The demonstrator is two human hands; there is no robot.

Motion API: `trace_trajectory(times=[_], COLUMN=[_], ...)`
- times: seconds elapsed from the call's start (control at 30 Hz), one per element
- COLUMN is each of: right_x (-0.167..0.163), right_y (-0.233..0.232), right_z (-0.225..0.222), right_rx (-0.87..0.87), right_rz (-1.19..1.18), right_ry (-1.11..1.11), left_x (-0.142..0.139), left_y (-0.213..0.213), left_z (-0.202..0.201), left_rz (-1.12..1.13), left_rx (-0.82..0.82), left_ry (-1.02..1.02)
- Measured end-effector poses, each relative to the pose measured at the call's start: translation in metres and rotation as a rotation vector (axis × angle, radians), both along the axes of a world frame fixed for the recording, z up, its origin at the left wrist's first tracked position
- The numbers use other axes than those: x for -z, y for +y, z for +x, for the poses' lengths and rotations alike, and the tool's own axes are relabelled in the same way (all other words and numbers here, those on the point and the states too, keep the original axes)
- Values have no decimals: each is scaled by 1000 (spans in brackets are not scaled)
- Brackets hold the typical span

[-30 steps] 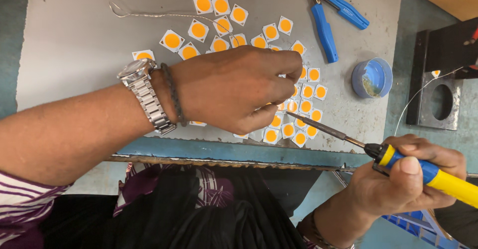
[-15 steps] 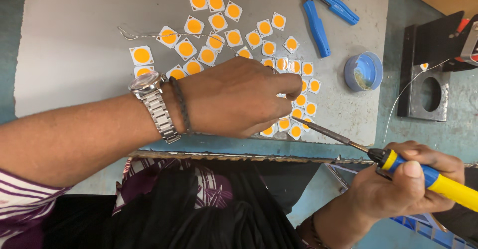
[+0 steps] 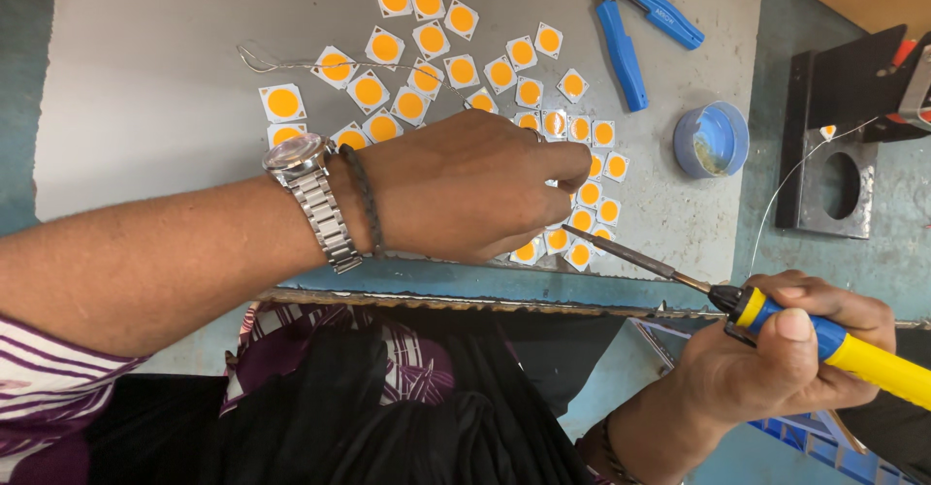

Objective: The person solders wire leads onto small square LED components laid out on the workbench. They hold each LED with one hand while touching a soldering iron to its contact point, working through the components one at a time, then reach toward an open cardboard box at the end.

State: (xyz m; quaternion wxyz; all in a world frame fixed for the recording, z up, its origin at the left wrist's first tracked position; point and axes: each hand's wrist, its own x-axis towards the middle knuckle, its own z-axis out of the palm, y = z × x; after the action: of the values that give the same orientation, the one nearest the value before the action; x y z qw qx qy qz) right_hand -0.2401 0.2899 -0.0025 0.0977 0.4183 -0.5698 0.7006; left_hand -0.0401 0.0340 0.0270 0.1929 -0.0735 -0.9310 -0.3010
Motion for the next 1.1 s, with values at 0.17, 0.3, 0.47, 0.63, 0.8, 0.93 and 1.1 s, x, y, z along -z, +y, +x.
trace_trajectory(times=[0.17, 0.3, 0.47, 0.63, 0.8, 0.93, 1.1], right_x=[0, 0, -6, -7, -2, -4, -3], right_y=[0, -1, 4, 8, 7, 5, 3], right_z=[-1, -1, -3, 0, 6, 9, 11], right_rx=[1, -19, 22, 4, 6, -2, -12], right_rz=[-5, -21, -83, -58, -50, -28, -36], right_ry=[4, 0, -9, 34, 14, -1, -9], left_x=[0, -1, -1, 1, 4, 4, 3], left_y=[1, 1, -1, 2, 1, 0, -3], left_z=[-2, -1, 7, 6, 3, 3, 5], left_rz=[-46, -39, 87, 123, 143, 132, 124], left_rx=[-20, -19, 50, 107, 106, 114, 113], left_ry=[-51, -48, 98, 23, -30, 4, 13])
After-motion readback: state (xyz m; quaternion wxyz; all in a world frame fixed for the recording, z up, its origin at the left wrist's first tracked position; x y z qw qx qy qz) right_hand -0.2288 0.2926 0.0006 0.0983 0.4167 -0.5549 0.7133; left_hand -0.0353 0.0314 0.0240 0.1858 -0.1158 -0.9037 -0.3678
